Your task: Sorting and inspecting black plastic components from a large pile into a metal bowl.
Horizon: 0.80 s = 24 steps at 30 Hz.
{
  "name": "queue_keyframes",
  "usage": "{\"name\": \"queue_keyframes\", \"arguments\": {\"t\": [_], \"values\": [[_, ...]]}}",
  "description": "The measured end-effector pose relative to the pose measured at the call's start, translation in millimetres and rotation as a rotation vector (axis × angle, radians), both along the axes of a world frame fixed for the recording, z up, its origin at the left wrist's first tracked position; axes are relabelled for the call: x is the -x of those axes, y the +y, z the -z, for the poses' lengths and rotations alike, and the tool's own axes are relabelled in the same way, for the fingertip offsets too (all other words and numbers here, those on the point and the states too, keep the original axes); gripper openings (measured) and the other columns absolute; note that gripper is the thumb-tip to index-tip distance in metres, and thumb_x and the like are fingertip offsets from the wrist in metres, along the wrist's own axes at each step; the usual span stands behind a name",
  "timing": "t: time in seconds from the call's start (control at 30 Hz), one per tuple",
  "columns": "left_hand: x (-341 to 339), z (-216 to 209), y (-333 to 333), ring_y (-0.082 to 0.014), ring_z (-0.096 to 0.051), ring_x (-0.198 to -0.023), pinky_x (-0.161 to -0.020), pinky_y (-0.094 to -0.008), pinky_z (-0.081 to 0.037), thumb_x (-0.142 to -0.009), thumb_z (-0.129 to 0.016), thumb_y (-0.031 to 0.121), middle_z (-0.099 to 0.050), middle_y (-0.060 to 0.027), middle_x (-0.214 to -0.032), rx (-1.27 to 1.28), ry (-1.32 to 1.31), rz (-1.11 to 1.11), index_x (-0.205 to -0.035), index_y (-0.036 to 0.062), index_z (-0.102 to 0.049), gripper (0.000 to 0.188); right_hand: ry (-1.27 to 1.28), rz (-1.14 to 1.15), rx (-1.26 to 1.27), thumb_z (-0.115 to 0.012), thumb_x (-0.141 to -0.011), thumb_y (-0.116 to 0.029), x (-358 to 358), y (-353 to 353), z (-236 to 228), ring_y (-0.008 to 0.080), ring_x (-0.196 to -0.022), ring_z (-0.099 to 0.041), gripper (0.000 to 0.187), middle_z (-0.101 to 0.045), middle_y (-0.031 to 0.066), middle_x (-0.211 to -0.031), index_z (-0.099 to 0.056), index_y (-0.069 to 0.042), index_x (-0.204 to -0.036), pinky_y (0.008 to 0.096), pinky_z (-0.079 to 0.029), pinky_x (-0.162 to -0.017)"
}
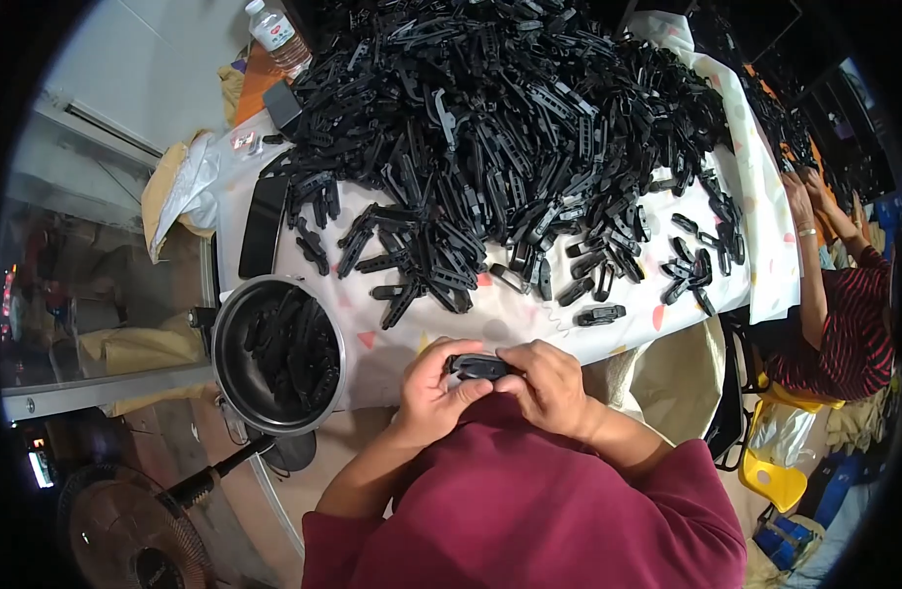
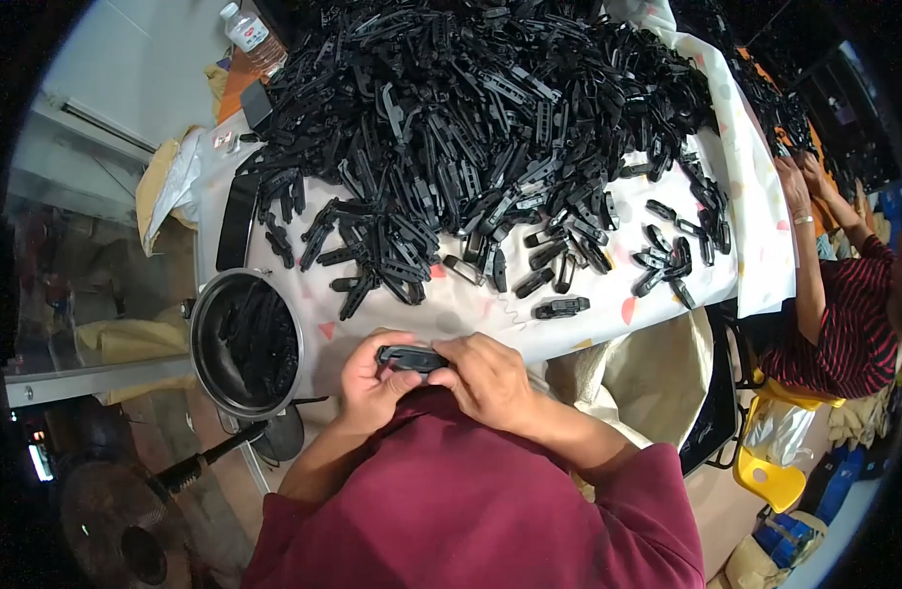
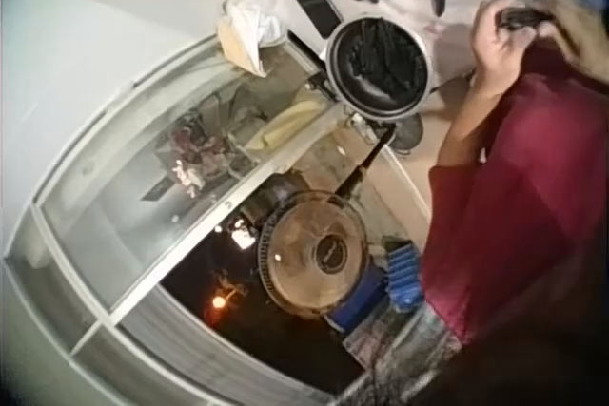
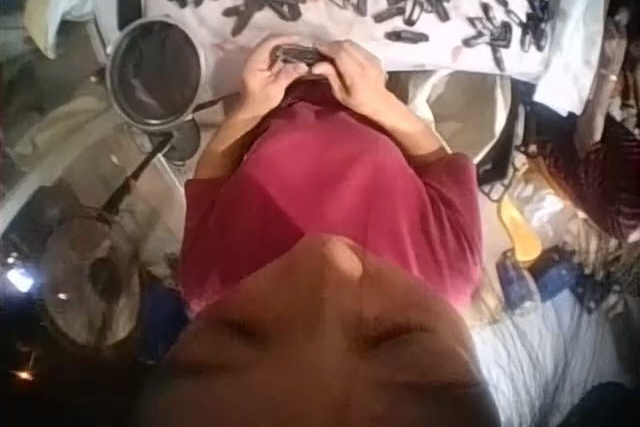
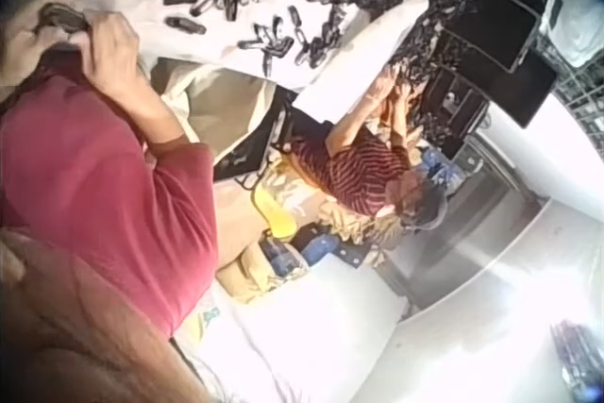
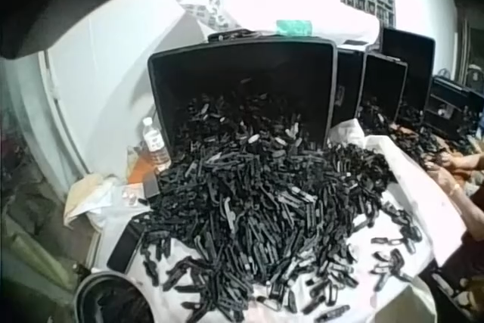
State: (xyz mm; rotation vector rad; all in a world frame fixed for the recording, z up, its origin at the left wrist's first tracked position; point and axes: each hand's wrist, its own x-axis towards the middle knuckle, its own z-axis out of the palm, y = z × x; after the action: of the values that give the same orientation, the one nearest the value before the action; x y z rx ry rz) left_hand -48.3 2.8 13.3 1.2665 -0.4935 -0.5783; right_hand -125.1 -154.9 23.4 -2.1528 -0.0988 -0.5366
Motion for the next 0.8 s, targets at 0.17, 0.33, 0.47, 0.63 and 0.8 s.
{"name": "queue_keyframes", "arguments": {"t": [0.17,0.33,0.47,0.63,0.8], "values": [[-31,14,-1,-0.0160,-0.051,-0.076,-0.068,-0.0300,-0.043,-0.083,-0.056,0.004,-0.053,-0.0072,-0.088,-0.375,-0.541,-0.228,-0.100,-0.0004,-0.057,0.018,0.095,0.083,0.180,-0.070,-0.075,-0.026,-10,-22,13,0.0294,-0.061,-0.057,0.030,-0.058,0.0122,-0.075,-0.060,-0.002,-0.092,0.0364,-0.046,-0.053],[-75,10,-25,-0.0271,-0.056,-0.081,-0.066,-0.0375,-0.047,-0.074,-0.060,0.009,-0.051,-0.0064,-0.101,-0.967,-1.206,-0.238,-0.088,0.0124,-0.064,0.015,0.348,0.444,0.474,-0.070,-0.069,-0.022,-40,-47,23,0.0315,-0.076,-0.059,0.046,-0.059,0.0140,-0.079,-0.054,-0.003,-0.108,0.0380,-0.048,-0.063],[-82,-4,-29,-0.0268,-0.057,-0.083,-0.067,-0.0375,-0.047,-0.077,-0.062,0.013,-0.054,-0.0056,-0.099,-0.921,-1.115,-0.226,-0.085,0.0086,-0.061,0.009,0.601,0.413,0.511,-0.068,-0.069,-0.017,-43,-57,24,0.0327,-0.072,-0.059,0.039,-0.059,0.0147,-0.082,-0.055,-0.003,-0.103,0.0391,-0.048,-0.060],[-79,-4,-32,-0.0070,-0.053,-0.064,-0.054,-0.0213,-0.041,-0.085,-0.060,0.012,-0.064,-0.0084,-0.092,-0.525,-0.213,-0.075,-0.092,0.0027,-0.055,0.013,0.188,0.286,0.024,-0.054,-0.079,0.006,-31,-46,-18,0.0243,-0.077,-0.055,0.033,-0.054,0.0134,-0.091,-0.054,-0.001,-0.110,0.0296,-0.044,-0.063],[-76,-27,-36,-0.0058,-0.055,-0.070,-0.061,-0.0195,-0.044,-0.088,-0.057,0.012,-0.064,-0.0036,-0.085,-0.267,0.142,0.081,-0.109,-0.0009,-0.057,0.025,0.290,-0.019,-0.242,-0.058,-0.088,-0.013,-23,-38,-36,0.0082,-0.056,-0.054,0.025,-0.059,0.0026,-0.067,-0.054,0.000,-0.109,0.0213,-0.044,-0.053]]}}
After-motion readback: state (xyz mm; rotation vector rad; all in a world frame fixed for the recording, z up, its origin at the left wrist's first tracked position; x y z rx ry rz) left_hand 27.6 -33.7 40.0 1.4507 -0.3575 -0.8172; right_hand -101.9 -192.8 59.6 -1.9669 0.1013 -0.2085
